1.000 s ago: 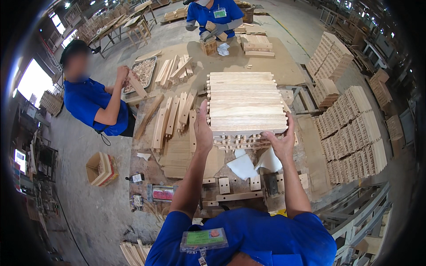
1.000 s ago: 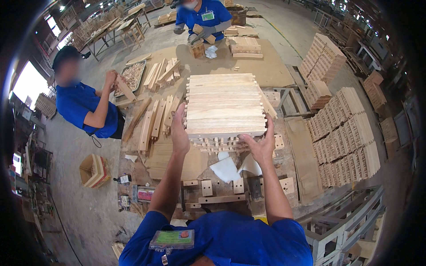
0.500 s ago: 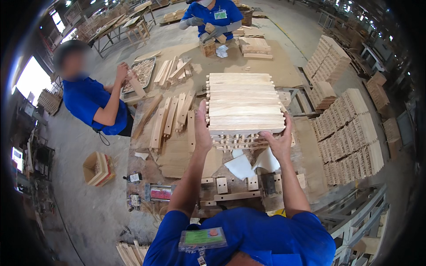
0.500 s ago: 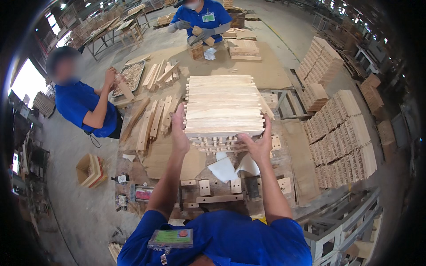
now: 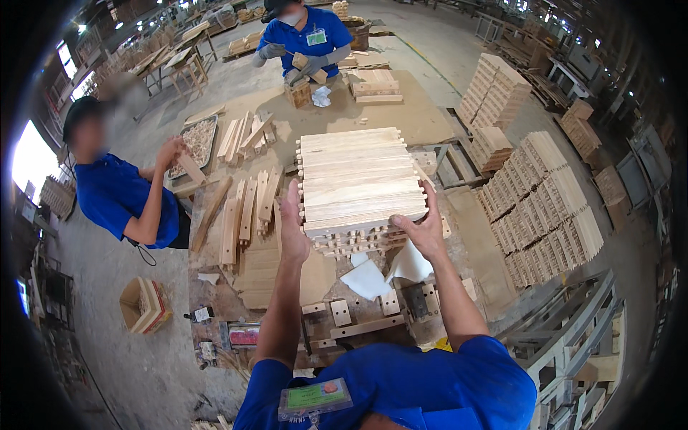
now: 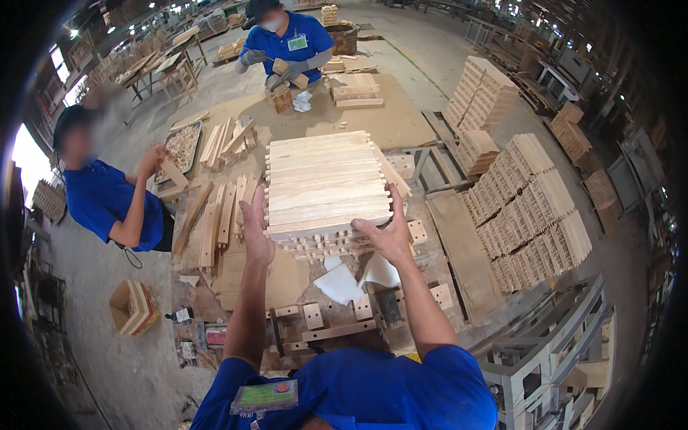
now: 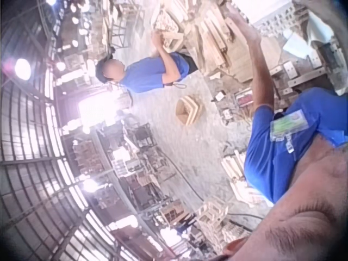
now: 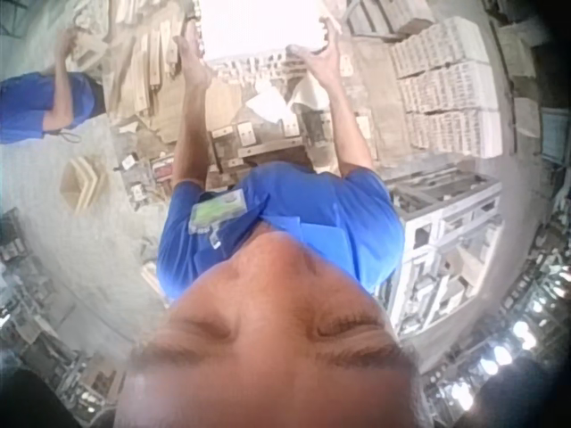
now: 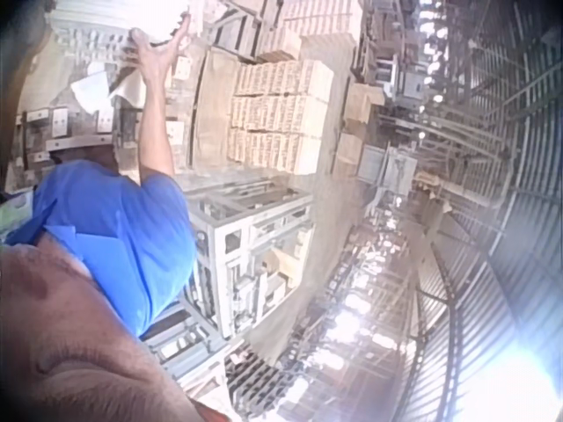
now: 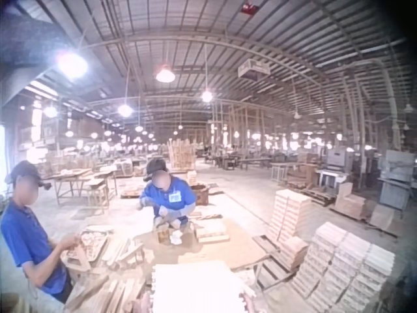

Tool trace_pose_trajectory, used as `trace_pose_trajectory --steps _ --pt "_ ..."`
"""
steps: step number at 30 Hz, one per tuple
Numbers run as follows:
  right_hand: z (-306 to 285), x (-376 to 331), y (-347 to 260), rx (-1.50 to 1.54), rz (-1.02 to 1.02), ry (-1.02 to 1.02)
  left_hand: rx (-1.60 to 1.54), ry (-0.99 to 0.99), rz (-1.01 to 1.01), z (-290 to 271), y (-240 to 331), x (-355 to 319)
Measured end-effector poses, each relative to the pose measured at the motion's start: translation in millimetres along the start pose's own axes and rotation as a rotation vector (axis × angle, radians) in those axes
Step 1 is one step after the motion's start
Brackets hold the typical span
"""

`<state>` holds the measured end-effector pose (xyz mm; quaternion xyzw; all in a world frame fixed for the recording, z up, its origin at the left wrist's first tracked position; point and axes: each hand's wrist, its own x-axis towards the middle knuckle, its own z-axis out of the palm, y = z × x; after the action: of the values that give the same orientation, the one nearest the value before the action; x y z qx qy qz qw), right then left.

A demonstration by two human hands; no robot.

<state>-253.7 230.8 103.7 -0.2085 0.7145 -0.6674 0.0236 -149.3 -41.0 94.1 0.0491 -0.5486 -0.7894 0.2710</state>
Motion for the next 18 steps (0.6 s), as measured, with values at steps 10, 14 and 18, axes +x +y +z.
trace_pose_trajectory --steps 10,14,18 --pt "-17.8 17.5 0.1 0.083 0.018 -0.022 0.041 0.026 -0.077 -4.3 10.9 18.4" --pt "-15.4 52.5 2.6 0.230 0.062 -0.063 -0.007 0.063 -0.083 -27.2 10.1 62.3" --pt "-19.9 61.9 6.3 0.140 0.109 -0.079 -0.071 -0.164 -0.005 -7.5 -4.1 84.4"
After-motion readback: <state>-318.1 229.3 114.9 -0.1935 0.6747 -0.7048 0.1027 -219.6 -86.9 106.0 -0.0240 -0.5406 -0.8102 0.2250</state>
